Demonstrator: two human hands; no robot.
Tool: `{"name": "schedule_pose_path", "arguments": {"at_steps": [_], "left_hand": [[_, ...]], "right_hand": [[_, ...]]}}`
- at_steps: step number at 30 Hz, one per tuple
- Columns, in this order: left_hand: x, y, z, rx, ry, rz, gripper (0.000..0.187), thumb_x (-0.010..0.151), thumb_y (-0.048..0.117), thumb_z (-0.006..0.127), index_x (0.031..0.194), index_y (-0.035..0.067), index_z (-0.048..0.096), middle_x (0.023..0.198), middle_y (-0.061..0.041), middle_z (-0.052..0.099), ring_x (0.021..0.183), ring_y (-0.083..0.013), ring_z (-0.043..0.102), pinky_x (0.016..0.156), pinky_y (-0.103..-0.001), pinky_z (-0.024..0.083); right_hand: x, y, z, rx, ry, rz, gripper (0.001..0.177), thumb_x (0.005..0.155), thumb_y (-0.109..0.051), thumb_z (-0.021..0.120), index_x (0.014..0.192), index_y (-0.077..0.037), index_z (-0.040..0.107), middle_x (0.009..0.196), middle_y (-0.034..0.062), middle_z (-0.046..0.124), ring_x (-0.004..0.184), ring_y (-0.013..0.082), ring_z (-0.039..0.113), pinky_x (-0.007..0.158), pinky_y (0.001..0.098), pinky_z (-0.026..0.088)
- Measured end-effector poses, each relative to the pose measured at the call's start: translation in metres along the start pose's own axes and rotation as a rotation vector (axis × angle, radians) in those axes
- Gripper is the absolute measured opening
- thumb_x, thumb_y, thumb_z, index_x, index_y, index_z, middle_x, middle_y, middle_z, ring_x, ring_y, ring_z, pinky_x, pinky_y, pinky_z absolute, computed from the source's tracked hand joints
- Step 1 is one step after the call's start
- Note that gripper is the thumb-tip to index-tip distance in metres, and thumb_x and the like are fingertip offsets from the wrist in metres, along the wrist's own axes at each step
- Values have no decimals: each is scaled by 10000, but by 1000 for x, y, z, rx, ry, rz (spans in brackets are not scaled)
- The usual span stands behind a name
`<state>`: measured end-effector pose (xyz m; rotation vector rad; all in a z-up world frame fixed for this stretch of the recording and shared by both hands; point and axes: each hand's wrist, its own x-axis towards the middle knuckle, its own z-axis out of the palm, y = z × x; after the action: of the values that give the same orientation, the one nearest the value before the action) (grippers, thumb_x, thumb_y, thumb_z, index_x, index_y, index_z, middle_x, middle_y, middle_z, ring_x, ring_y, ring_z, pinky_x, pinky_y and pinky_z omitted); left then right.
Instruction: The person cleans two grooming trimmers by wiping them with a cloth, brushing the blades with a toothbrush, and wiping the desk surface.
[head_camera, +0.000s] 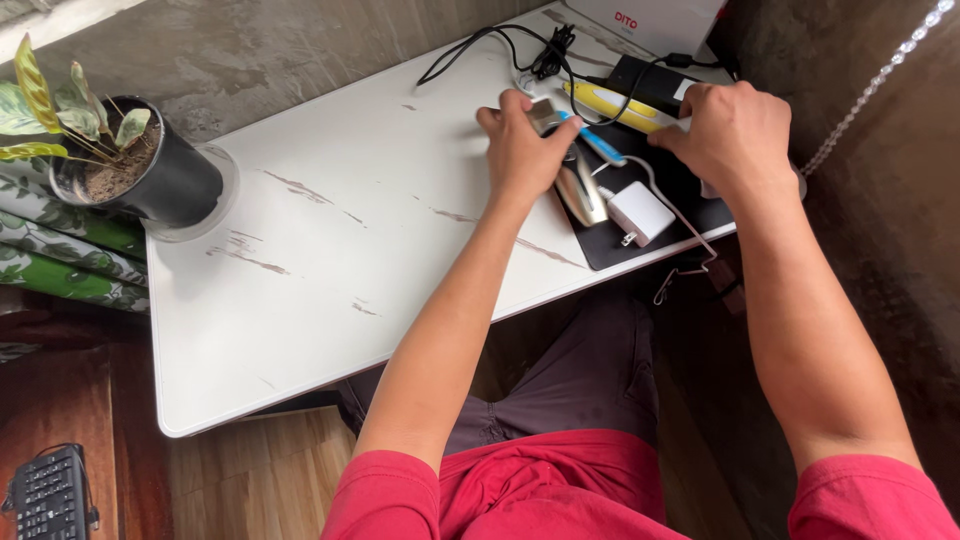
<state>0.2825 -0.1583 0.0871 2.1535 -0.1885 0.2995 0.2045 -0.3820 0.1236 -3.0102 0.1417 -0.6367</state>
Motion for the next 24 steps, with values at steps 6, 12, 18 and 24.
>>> {"name": "schedule_pose_path", "arguments": {"at_steps": [6, 12, 18, 24], "left_hand": [[-7, 19, -2, -293, -144, -157, 659, 741, 376, 797, 1183, 72, 413, 1239, -155, 380, 833, -301, 714, 601, -352, 619], [-2, 8, 17, -283, -118, -106, 701, 735, 424, 844, 1154, 39, 435, 1192, -172, 421, 794, -277, 692, 633, -336, 605], [-2, -5, 32, -212, -94, 69, 694, 739, 432, 871, 1149, 45, 467, 1176, -173, 482, 997, -310, 606, 820, -410, 555], [-62, 18, 1, -147, -170, 94, 543, 921, 514, 714, 1112, 34, 546, 1043, -140, 615, 911, -257, 639, 805, -378, 538]], "right_hand": [[-9, 0, 2, 15, 61, -96, 391, 829, -428, 864, 1039, -102, 810, 707, 92, 713, 636, 270, 690, 594, 391, 532], [-48, 22, -27, 127, 192, -93, 321, 920, -338, 883, 1050, -59, 791, 812, 88, 732, 682, 246, 694, 637, 375, 540], [-109, 23, -48, 246, 468, -139, 244, 928, -156, 879, 1034, 8, 732, 881, 133, 733, 769, 231, 719, 745, 331, 559], [-172, -17, -52, 677, 553, 257, 229, 1041, -125, 882, 1121, 40, 745, 867, 114, 721, 751, 179, 694, 698, 259, 516]]}}
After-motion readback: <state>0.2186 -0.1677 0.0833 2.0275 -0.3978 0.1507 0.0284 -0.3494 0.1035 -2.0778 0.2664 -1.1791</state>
